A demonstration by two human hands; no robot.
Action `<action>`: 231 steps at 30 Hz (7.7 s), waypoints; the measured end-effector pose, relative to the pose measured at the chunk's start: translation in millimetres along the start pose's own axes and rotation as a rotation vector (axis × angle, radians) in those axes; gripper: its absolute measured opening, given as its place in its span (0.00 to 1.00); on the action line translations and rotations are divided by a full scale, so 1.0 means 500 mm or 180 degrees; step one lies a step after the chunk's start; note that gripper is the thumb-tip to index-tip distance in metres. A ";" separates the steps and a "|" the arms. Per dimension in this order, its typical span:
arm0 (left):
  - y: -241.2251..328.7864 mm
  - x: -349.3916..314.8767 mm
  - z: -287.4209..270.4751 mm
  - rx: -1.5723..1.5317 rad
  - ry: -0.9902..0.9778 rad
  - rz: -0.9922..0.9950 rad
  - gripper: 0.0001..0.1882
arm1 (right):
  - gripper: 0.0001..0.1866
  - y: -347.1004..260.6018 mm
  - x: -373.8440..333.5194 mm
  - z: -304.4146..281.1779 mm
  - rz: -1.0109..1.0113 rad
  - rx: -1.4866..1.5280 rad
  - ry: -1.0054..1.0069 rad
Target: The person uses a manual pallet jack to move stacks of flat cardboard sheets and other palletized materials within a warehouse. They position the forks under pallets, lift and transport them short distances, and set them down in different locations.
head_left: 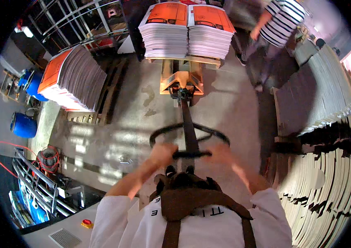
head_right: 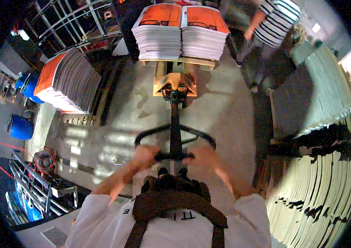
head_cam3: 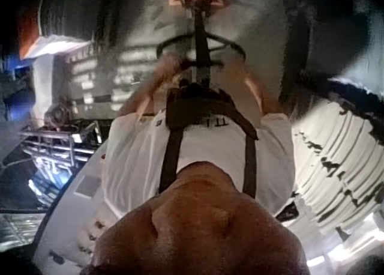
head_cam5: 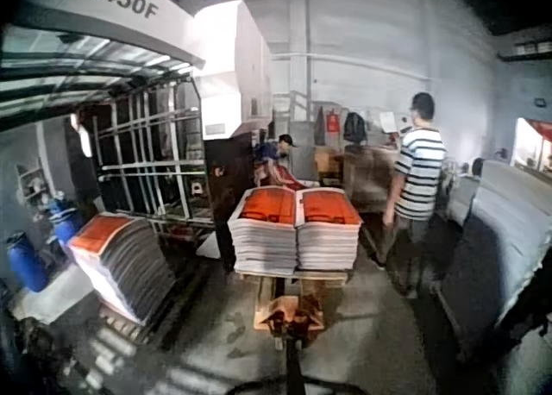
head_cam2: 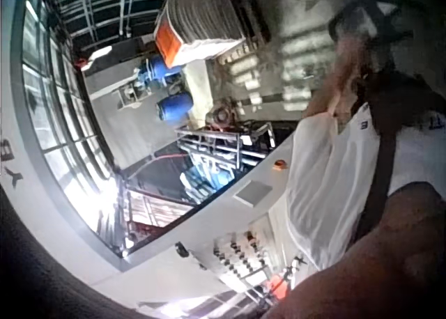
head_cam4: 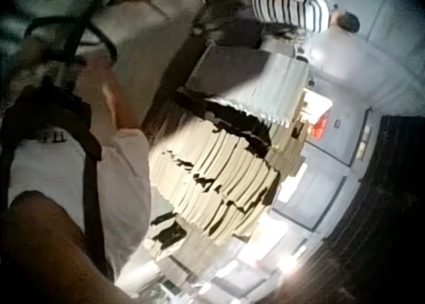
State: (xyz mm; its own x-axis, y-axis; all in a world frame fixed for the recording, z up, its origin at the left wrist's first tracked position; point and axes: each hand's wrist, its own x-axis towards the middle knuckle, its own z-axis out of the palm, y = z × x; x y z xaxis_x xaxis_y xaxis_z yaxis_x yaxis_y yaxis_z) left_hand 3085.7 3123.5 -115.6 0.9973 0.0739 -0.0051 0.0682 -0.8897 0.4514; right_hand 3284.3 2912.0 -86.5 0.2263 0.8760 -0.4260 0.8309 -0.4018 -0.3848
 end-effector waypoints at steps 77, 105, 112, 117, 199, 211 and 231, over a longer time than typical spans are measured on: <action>-0.033 0.001 -0.057 -0.0101 -0.0643 0.0144 0.15 | 0.30 -0.035 0.021 0.027 -0.0200 -0.0015 -0.0020; -0.037 -0.266 0.425 -0.0079 -0.0487 0.0339 0.08 | 0.34 0.027 -0.051 0.582 0.0293 0.0763 -0.1038; 0.016 -0.259 0.457 0.0176 -0.0195 -0.0583 0.09 | 0.37 -0.029 -0.059 0.487 0.0333 0.0099 -0.0384; 0.079 -0.228 0.406 0.0083 0.0010 -0.0526 0.09 | 0.36 0.003 -0.085 0.473 0.0409 -0.0153 -0.0311; 1.468 -1.686 0.876 0.0129 -0.0170 -0.0973 0.16 | 0.31 -0.564 -1.791 1.329 0.0144 0.0078 -0.0499; 1.831 -1.935 1.072 0.0109 -0.0744 -0.1194 0.17 | 0.32 -0.574 -2.191 1.541 0.0051 -0.0048 -0.0696; 2.308 -2.449 1.272 0.0239 -0.0467 -0.1371 0.12 | 0.33 -0.774 -2.778 1.916 -0.0026 -0.0546 -0.0635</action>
State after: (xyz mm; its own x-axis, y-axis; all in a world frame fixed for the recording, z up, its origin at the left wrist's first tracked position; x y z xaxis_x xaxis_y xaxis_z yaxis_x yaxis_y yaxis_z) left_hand 1961.8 1719.7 -155.6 0.8707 0.3844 -0.3069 0.4739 -0.8225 0.3145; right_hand 2161.3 1595.1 -130.1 0.1288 0.8022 -0.5830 0.9101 -0.3291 -0.2518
